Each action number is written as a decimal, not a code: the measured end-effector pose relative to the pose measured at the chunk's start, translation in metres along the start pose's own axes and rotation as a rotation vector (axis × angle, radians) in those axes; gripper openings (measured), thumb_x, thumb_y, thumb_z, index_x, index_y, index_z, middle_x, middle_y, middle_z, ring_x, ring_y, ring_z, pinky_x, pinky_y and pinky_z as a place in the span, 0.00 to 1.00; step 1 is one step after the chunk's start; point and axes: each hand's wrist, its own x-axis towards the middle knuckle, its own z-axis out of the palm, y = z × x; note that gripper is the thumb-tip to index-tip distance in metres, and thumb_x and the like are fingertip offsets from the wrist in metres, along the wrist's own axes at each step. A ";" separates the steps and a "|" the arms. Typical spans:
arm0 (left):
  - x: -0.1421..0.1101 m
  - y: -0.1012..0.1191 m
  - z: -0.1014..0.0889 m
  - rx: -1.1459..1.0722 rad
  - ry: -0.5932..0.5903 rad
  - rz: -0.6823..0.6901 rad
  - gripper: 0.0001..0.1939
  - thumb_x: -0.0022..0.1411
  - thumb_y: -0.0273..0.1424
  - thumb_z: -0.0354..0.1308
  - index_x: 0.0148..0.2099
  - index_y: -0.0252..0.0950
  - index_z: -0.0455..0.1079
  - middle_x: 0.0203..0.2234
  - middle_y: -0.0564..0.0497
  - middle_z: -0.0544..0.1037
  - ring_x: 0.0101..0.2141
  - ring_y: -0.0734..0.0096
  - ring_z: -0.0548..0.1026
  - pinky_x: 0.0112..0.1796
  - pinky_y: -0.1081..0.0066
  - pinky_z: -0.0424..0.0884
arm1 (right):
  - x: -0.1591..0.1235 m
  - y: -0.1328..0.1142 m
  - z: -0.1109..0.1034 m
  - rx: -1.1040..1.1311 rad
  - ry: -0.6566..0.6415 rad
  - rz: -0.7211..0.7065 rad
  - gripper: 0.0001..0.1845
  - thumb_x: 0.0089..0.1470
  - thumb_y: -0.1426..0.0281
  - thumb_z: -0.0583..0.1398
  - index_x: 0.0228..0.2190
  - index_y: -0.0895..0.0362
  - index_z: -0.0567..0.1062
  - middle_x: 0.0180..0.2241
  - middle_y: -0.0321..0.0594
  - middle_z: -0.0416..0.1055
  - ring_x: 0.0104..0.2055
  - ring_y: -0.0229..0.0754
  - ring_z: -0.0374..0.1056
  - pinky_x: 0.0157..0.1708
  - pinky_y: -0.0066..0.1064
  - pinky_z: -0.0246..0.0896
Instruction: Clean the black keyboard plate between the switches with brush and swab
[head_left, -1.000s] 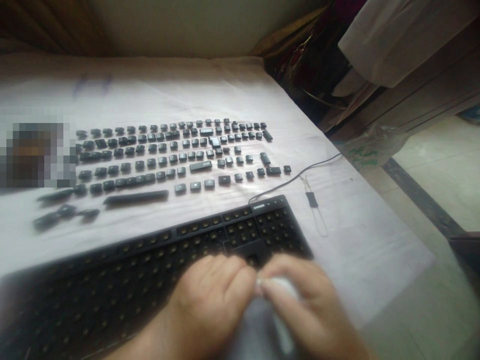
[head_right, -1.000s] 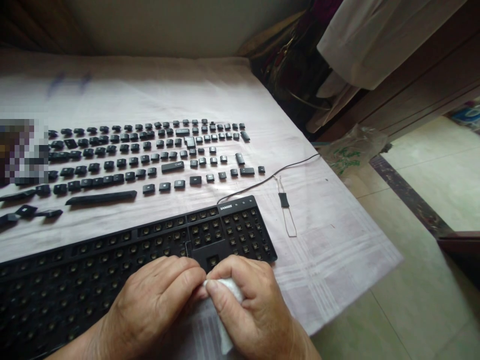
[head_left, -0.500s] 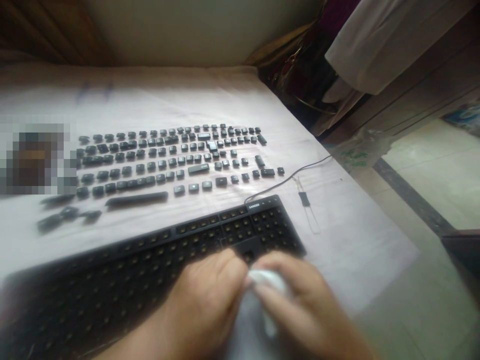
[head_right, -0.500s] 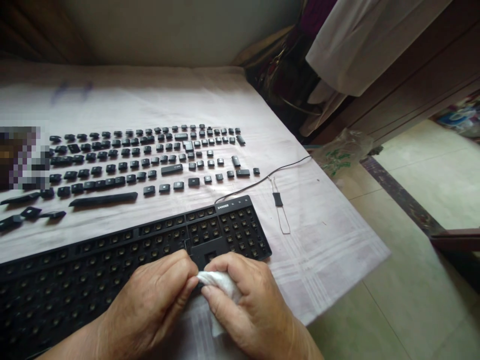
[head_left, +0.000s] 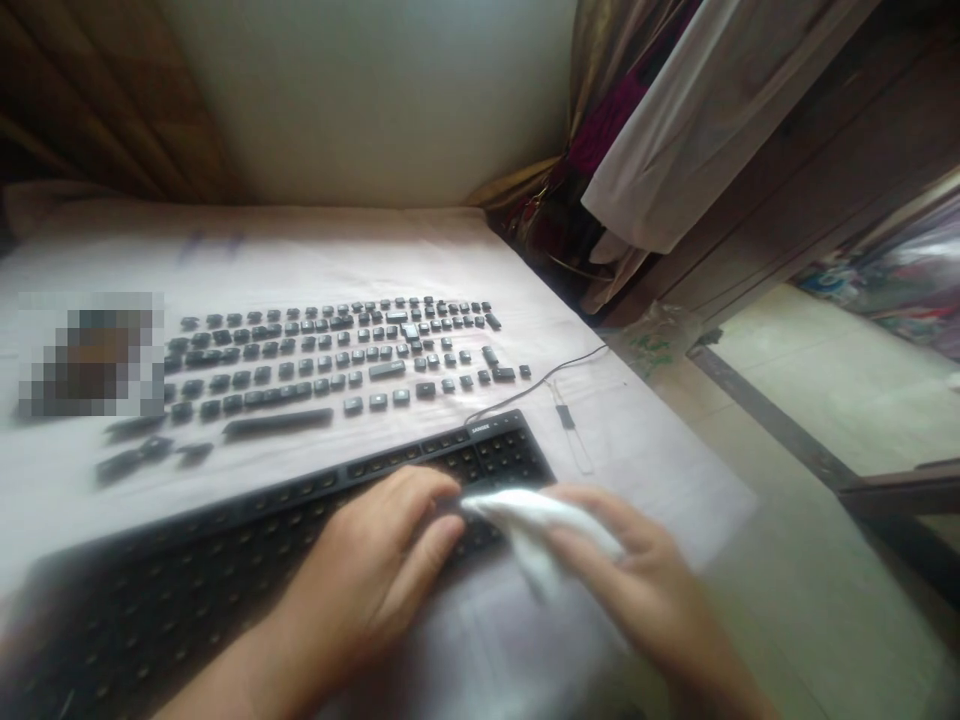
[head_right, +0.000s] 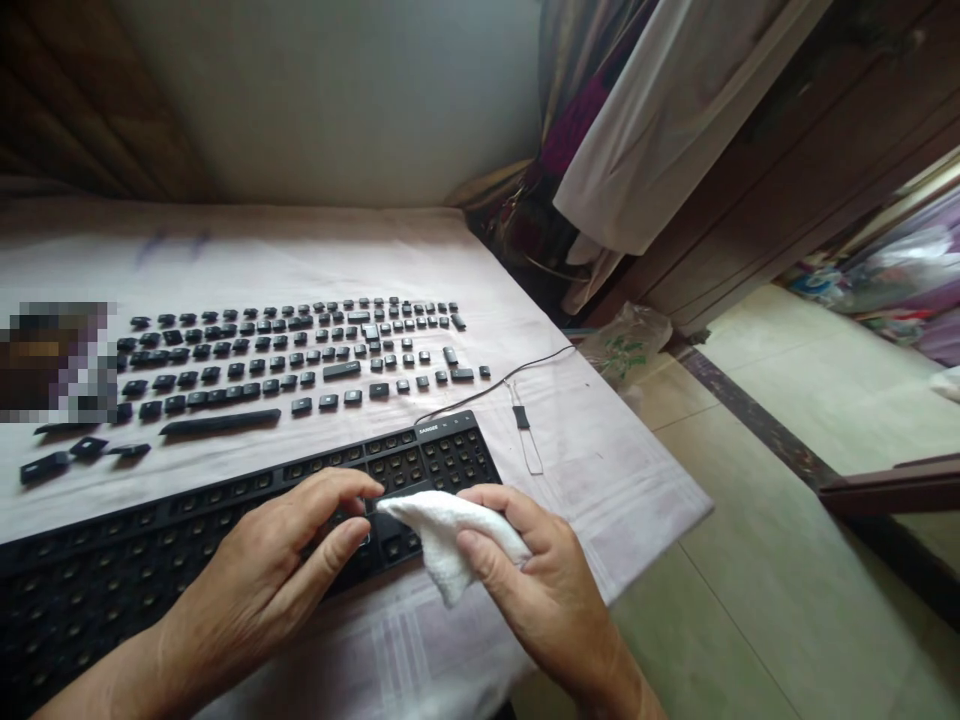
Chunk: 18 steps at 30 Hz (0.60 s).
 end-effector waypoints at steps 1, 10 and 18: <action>-0.001 0.002 -0.001 0.006 0.040 0.014 0.14 0.69 0.38 0.51 0.52 0.40 0.69 0.44 0.49 0.79 0.38 0.70 0.79 0.36 0.74 0.76 | 0.000 -0.003 0.000 -0.017 0.004 -0.035 0.08 0.55 0.70 0.64 0.38 0.53 0.80 0.36 0.36 0.82 0.34 0.41 0.79 0.31 0.23 0.74; -0.016 0.023 0.004 -0.342 0.005 -0.092 0.07 0.67 0.33 0.56 0.46 0.42 0.73 0.35 0.55 0.81 0.33 0.75 0.79 0.37 0.77 0.74 | 0.000 -0.015 0.016 -0.063 -0.062 -0.372 0.13 0.62 0.72 0.58 0.46 0.53 0.79 0.44 0.41 0.80 0.46 0.41 0.76 0.45 0.27 0.74; -0.029 0.025 0.006 -0.356 -0.041 -0.256 0.04 0.63 0.32 0.55 0.38 0.40 0.71 0.36 0.51 0.77 0.37 0.69 0.75 0.38 0.73 0.70 | -0.006 -0.009 0.033 -0.038 0.155 -0.429 0.07 0.59 0.74 0.61 0.34 0.54 0.80 0.34 0.41 0.79 0.38 0.40 0.76 0.39 0.28 0.73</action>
